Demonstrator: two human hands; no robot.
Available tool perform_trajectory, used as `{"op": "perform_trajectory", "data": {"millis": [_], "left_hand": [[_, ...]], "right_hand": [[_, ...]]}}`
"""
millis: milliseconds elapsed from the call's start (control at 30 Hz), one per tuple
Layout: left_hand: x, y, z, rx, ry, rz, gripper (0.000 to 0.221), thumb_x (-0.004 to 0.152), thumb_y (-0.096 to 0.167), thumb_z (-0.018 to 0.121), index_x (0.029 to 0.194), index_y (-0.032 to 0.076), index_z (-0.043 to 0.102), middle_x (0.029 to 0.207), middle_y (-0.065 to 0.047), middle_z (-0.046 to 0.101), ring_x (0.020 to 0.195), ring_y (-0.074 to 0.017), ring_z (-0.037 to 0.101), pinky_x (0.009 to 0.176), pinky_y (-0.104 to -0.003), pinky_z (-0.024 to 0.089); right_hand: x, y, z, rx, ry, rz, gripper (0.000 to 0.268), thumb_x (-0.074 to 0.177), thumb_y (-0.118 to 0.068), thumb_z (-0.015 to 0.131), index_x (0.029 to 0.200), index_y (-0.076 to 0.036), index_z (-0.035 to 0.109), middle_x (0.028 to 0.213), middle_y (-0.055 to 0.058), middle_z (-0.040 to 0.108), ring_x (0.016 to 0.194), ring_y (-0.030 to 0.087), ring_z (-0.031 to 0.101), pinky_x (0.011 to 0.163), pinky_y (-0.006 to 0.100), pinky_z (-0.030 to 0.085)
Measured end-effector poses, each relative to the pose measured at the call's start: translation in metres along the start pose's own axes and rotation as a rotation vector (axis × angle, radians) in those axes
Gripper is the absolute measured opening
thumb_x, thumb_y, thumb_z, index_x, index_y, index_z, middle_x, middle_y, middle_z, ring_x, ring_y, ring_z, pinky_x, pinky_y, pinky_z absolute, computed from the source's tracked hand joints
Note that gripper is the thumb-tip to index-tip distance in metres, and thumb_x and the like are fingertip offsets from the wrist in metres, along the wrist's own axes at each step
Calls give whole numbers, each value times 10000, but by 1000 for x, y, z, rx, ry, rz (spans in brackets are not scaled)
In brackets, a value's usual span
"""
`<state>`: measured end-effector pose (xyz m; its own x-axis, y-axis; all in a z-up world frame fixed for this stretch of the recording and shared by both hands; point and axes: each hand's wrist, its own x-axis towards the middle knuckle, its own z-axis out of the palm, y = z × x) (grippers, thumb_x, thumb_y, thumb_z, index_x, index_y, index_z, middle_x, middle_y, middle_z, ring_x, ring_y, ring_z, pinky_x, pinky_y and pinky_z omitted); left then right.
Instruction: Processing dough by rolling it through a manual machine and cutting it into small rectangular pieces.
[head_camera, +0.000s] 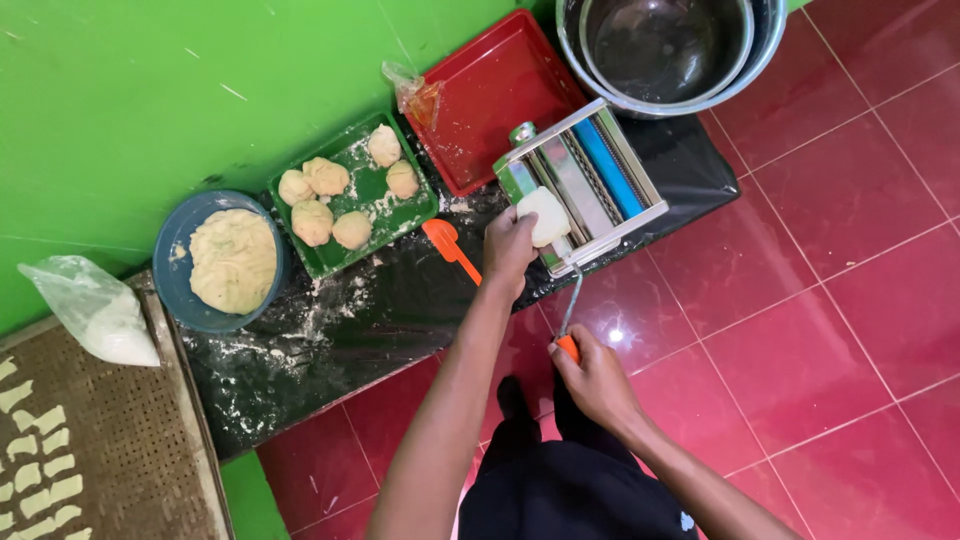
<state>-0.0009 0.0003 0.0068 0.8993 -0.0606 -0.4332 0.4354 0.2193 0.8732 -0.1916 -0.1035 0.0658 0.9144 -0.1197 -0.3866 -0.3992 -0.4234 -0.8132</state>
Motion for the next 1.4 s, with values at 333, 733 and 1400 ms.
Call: {"op": "perform_trajectory", "data": {"millis": [333, 733, 1400], "left_hand": [[-10, 6, 6, 197, 61, 147, 291, 934, 184, 583, 1066, -46, 704, 940, -105, 758, 816, -183, 731, 719, -355, 578], [-7, 5, 4, 8, -37, 112, 317, 928, 120, 603, 1185, -47, 682, 1024, -121, 739, 853, -209, 746, 688, -394, 627], [-1, -12, -7, 252, 253, 156, 315, 848, 107, 765, 1134, -21, 741, 981, -83, 787, 859, -144, 727, 778, -303, 579]], "right_hand": [[2, 3, -49, -115, 132, -23, 243, 916, -244, 658, 1049, -41, 668, 653, 218, 651, 558, 347, 679, 562, 473, 494], [53, 71, -81, -281, 325, -200, 178, 975, -178, 624, 1077, -33, 603, 761, 245, 692, 705, 433, 724, 603, 519, 547], [117, 149, -6, -366, 143, -127, 273, 1030, -237, 505, 1133, 9, 447, 761, 380, 643, 715, 607, 622, 630, 683, 466]]}}
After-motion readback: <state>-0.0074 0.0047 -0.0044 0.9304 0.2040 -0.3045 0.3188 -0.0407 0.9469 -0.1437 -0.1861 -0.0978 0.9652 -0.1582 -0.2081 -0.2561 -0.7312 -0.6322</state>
